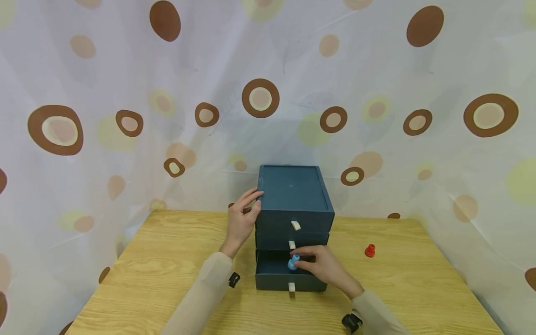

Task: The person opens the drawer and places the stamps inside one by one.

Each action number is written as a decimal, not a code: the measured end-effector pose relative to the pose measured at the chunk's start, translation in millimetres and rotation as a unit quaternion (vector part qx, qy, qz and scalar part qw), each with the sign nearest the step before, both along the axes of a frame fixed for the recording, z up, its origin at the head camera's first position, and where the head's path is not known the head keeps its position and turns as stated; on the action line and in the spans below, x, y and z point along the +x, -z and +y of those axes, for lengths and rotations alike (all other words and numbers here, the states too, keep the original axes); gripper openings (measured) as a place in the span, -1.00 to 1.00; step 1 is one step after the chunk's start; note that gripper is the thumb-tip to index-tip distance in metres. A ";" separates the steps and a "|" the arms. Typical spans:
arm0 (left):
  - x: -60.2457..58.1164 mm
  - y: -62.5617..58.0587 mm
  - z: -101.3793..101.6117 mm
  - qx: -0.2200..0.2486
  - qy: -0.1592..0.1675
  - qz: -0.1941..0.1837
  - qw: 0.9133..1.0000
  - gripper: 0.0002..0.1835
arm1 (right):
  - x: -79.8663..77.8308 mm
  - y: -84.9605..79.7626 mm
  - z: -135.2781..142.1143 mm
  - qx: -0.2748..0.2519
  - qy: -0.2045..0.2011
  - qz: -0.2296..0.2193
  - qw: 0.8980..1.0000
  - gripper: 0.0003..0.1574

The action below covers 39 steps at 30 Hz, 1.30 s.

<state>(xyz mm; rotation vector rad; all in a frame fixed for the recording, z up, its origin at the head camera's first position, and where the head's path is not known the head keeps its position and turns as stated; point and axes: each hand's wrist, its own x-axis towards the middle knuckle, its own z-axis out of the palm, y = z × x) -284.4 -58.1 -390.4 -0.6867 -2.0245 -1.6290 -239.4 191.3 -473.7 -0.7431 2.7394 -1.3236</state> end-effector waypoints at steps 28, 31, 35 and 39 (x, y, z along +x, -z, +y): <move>-0.1 2.7 1.0 0.001 -0.003 0.005 1.000 -0.66 | -12.2 0.5 -9.1 0.094 -0.082 0.006 0.992 -0.63; -0.1 3.6 0.5 0.002 -0.004 0.003 1.000 -0.66 | -15.4 0.1 -10.5 0.095 -0.097 -0.003 0.991 -0.64; 0.5 3.2 1.2 0.005 -0.003 0.007 1.000 -0.66 | -18.6 -0.2 -12.6 0.096 -0.109 -0.014 0.989 -0.65; 0.1 1.4 2.9 0.004 -0.002 0.009 1.000 -0.66 | -20.3 -0.9 -14.4 0.099 -0.110 -0.030 0.988 -0.64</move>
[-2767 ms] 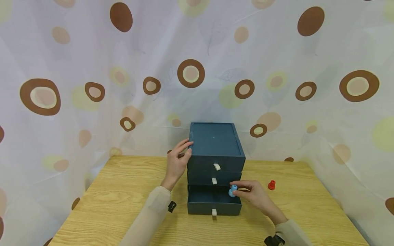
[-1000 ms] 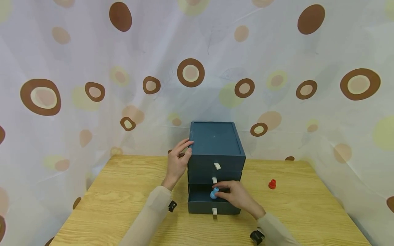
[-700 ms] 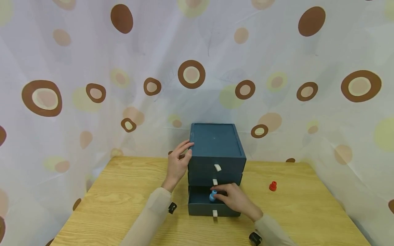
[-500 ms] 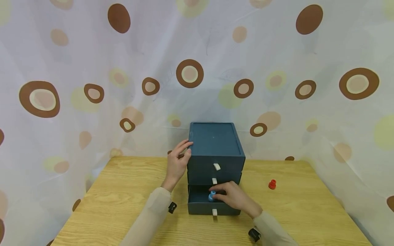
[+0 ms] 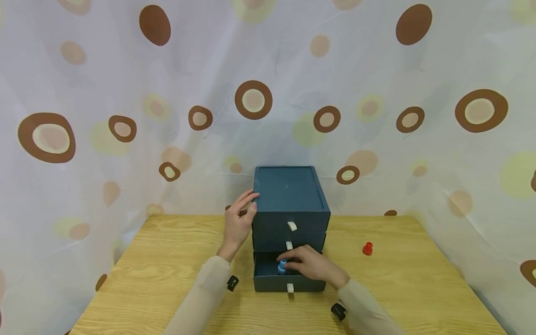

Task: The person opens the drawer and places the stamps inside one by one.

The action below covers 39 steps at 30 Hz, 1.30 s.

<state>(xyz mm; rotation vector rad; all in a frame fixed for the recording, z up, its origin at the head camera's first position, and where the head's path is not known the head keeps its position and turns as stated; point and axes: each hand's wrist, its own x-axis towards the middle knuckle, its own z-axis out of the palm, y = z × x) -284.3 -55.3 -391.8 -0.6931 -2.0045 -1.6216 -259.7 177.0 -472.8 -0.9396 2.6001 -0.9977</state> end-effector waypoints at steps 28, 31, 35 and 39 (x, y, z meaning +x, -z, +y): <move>-0.7 1.0 -2.0 -0.004 -0.006 -0.008 1.000 -0.65 | -2.8 1.1 -13.8 0.021 0.016 -0.006 1.000 -0.65; 0.2 1.6 -1.7 -0.001 -0.008 -0.008 1.000 -0.66 | -1.4 1.3 -14.2 0.021 0.025 -0.004 0.999 -0.65; 0.6 2.0 -0.7 0.001 -0.009 -0.007 1.000 -0.66 | -0.4 2.4 -13.7 0.016 0.026 0.007 1.000 -0.64; 0.1 1.9 0.2 0.000 -0.009 -0.006 1.000 -0.66 | -0.2 2.9 -12.8 0.017 0.026 0.010 0.999 -0.63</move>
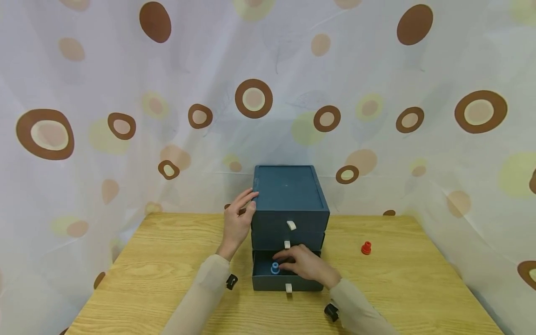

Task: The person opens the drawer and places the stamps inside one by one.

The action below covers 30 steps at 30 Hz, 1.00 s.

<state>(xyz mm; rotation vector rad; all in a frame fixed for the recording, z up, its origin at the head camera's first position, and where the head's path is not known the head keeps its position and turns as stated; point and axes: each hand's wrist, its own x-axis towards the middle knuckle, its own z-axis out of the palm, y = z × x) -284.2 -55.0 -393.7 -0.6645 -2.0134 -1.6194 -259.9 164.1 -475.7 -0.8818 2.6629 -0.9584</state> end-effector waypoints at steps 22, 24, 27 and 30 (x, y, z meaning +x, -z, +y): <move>-0.3 0.2 1.6 0.002 0.000 0.006 1.000 -0.66 | 4.5 -6.3 14.9 -0.027 0.023 0.036 0.999 -0.69; -0.5 0.2 1.3 0.003 0.002 0.006 1.000 -0.66 | 5.3 -7.3 17.9 -0.032 0.025 0.041 0.998 -0.70; -0.8 0.2 0.8 0.005 0.004 0.008 1.000 -0.66 | 6.4 -9.0 22.7 -0.039 0.026 0.046 0.998 -0.72; -1.1 0.1 0.5 0.005 0.004 0.007 1.000 -0.66 | 8.2 -11.7 27.3 -0.055 0.024 0.041 0.997 -0.73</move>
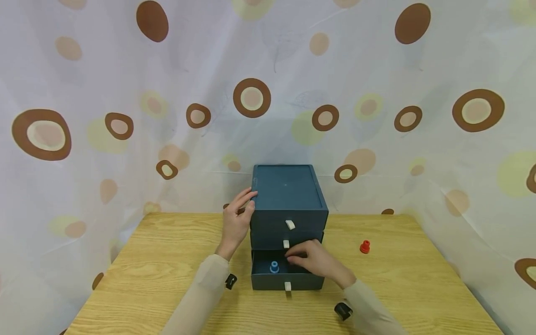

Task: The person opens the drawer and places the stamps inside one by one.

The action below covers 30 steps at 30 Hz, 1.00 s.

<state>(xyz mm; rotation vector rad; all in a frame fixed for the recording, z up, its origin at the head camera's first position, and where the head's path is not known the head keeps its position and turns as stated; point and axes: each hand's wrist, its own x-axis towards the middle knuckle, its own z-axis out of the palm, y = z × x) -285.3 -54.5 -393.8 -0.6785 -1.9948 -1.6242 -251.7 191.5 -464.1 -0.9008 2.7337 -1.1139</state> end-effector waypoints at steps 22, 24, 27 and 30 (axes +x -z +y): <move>-0.4 -0.4 0.4 -0.004 -0.008 0.003 1.000 -0.66 | 11.8 -12.4 42.7 -0.084 0.070 0.017 0.994 -0.77; -0.4 -0.4 0.7 -0.005 -0.009 0.002 1.000 -0.66 | 13.2 -12.3 48.1 -0.090 0.077 0.023 0.993 -0.78; -0.4 -0.5 1.3 -0.004 -0.010 0.002 1.000 -0.66 | 14.7 -12.6 57.5 -0.096 0.098 0.024 0.990 -0.79; -0.1 -0.8 1.5 -0.003 -0.012 0.003 1.000 -0.66 | 15.2 -12.5 67.2 -0.101 0.125 0.020 0.987 -0.82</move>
